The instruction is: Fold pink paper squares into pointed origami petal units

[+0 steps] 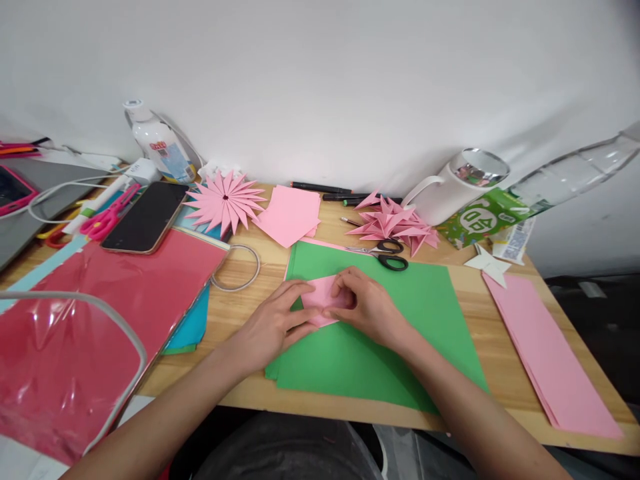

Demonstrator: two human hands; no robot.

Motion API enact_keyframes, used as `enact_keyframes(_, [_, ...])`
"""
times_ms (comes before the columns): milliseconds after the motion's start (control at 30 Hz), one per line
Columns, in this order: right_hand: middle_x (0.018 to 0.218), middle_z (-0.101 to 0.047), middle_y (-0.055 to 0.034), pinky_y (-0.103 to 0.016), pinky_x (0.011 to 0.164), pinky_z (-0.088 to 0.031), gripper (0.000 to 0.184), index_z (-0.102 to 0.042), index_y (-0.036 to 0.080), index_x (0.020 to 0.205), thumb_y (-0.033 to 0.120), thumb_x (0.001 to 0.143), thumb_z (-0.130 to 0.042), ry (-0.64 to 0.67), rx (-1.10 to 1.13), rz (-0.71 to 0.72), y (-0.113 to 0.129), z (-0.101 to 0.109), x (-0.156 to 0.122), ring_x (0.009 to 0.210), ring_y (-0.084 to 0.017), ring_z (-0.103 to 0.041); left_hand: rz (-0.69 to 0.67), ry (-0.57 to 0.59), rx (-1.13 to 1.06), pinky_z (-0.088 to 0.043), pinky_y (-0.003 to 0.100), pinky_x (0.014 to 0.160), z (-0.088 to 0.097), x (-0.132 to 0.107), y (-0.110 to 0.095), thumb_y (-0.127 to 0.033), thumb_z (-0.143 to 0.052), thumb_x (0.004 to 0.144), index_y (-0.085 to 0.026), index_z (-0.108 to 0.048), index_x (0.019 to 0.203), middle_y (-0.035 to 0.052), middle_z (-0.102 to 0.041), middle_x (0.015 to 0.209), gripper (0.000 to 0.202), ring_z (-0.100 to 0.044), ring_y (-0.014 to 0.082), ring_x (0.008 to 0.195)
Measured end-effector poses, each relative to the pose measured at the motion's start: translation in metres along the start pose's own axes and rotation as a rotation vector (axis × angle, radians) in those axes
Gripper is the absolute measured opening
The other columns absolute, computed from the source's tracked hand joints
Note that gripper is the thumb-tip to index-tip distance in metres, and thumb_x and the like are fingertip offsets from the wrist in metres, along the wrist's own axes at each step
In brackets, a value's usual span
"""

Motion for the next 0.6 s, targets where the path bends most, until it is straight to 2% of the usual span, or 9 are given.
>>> enact_keyframes(233, [0.087,-0.053,0.0002,-0.023,0.057,-0.040,0.011,-0.062,0.018,0.070,0.020,0.069,-0.073,0.040,0.043,0.011,0.000,0.001,0.000,0.060,-0.008,-0.049,0.012,0.067,0.068,-0.046,0.041,0.096,0.002,0.000,-0.002,-0.025,-0.050,0.088,-0.022,-0.065,0.102,0.0103,-0.051,0.122,0.021,-0.044,0.0225,0.121])
enact_keyframes(467, [0.088,-0.055,-0.0003,-0.024,0.058,-0.041,0.009,-0.064,0.019,0.070,0.019,0.069,-0.073,0.031,0.028,0.030,-0.001,0.001,0.000,0.060,-0.008,-0.051,-0.017,0.063,0.153,-0.047,0.038,0.095,0.004,0.003,-0.006,-0.026,-0.048,0.090,-0.019,-0.065,0.096,0.0100,-0.054,0.116,0.019,-0.045,0.0220,0.120])
enact_keyframes(600, [0.094,-0.056,-0.0018,-0.025,0.061,-0.043,0.008,-0.066,0.020,0.072,0.019,0.070,-0.073,-0.010,-0.012,0.134,-0.003,0.000,-0.004,0.066,-0.010,-0.054,-0.046,0.062,0.277,-0.047,0.039,0.096,0.004,0.001,-0.012,-0.025,-0.046,0.091,-0.017,-0.062,0.102,0.0104,-0.057,0.113,0.022,-0.044,0.0232,0.122])
Point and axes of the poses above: each hand's wrist, its own x-axis towards the middle knuckle, its own z-axis out of the back of the hand, y = z × x, the point moved 1 cm from there along x, towards the middle knuckle
